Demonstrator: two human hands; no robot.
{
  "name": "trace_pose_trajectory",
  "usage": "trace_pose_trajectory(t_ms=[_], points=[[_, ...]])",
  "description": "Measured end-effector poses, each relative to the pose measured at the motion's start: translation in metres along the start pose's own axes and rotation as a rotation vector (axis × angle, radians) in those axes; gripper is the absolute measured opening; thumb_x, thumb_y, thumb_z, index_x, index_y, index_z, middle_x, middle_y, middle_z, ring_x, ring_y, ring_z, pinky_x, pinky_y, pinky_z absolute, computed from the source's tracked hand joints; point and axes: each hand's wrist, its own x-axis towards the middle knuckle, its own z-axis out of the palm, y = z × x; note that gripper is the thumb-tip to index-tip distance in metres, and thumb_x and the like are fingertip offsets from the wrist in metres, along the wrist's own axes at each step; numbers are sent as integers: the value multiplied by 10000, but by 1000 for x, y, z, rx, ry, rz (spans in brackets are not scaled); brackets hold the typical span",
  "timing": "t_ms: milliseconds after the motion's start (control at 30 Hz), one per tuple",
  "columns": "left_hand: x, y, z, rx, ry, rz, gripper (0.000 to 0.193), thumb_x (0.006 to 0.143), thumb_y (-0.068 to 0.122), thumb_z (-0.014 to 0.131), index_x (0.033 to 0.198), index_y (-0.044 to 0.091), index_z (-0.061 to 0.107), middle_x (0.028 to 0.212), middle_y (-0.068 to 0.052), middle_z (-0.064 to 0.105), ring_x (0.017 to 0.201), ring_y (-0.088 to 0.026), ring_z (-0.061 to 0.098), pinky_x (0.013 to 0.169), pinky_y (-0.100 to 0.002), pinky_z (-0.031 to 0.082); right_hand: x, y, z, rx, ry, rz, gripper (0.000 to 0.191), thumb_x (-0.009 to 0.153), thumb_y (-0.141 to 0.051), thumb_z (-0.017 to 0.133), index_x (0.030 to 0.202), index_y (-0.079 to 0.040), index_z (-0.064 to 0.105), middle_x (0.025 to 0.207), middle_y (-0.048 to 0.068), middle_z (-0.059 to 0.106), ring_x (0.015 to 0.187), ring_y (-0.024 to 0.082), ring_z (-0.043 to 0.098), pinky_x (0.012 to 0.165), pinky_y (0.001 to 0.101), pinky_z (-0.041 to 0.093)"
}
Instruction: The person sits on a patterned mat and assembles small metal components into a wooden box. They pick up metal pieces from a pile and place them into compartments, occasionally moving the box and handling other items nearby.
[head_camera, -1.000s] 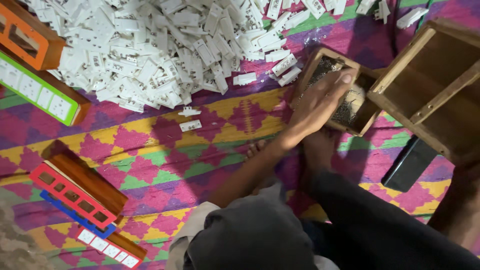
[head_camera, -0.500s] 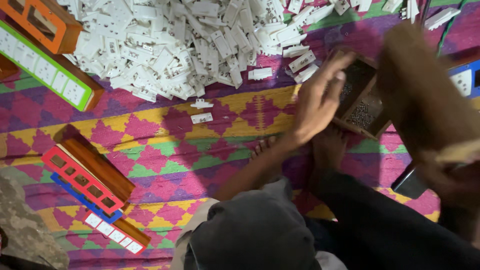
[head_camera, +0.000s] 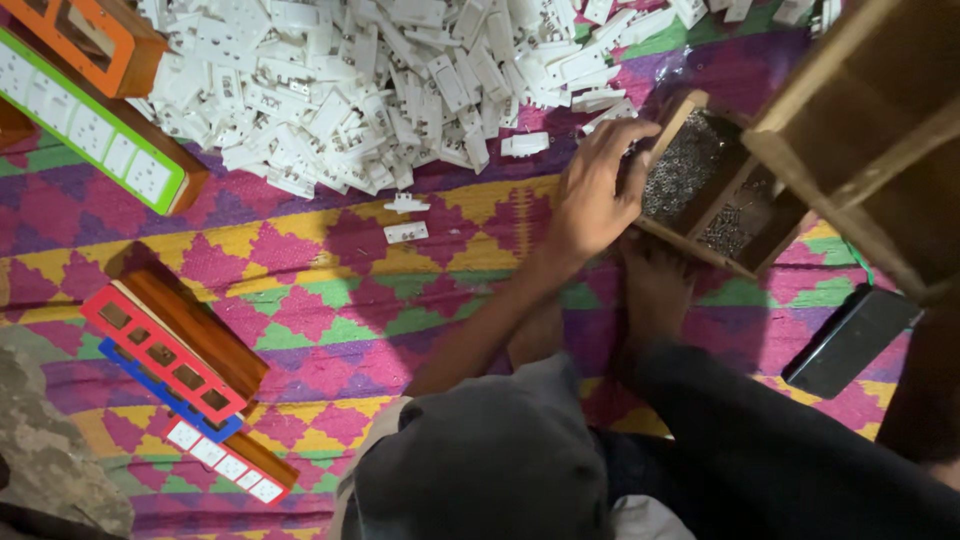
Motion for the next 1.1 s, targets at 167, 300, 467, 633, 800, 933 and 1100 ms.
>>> trace_pose_trajectory(t_ms=[167,300,467,633,800,933,1100], points=[[8,-5,4,181,-202,-65,573,904,149,715,1420,63,481,1269,-176,595,1085,-321,659,876,-414,582,-18,5,70,13,66,-18,295,1012,-218,517,1253,-133,664,1257,154,656,1191,393,591,991,511,484],[4,-7,9,281,-170,23,673,879,71,695,1503,75,442,1341,-200,570,1073,-325,669,814,-384,615,-22,25,72,126,-20,25,301,989,-181,520,1228,-161,702,1213,162,657,1157,406,591,950,519,477],[-11,-6,1,260,-126,62,682,868,99,749,1494,95,479,1345,-183,600,1031,-330,695,842,-412,608,-21,3,61,322,3,57,316,957,-161,519,1220,-169,693,1288,139,655,1227,388,582,1027,511,470],[-36,4,-18,289,-11,26,617,907,121,725,1489,128,520,1341,-132,622,1120,-329,692,958,-425,602,20,34,-27,315,71,48,295,1015,-188,499,1251,-148,671,1275,130,666,1207,337,593,1027,488,456],[-68,12,-51,207,86,-221,525,872,158,713,1370,87,564,1275,-168,619,1124,-355,663,933,-453,561,135,205,-47,572,221,121,283,1112,-213,462,1260,-66,654,1204,147,687,1090,302,632,916,441,484],[-92,6,-87,202,247,-319,578,801,147,746,1346,73,568,1220,-171,626,1077,-346,670,884,-444,566,164,213,-22,640,210,-16,321,1190,-233,432,1267,-1,640,1147,162,704,996,274,663,827,403,507],[-111,-5,-112,103,364,-397,570,813,114,759,1347,83,561,1242,-151,647,1127,-325,669,955,-437,560,129,113,-72,511,295,-147,261,1144,-169,553,1245,28,692,1128,182,736,982,291,707,825,404,543]])
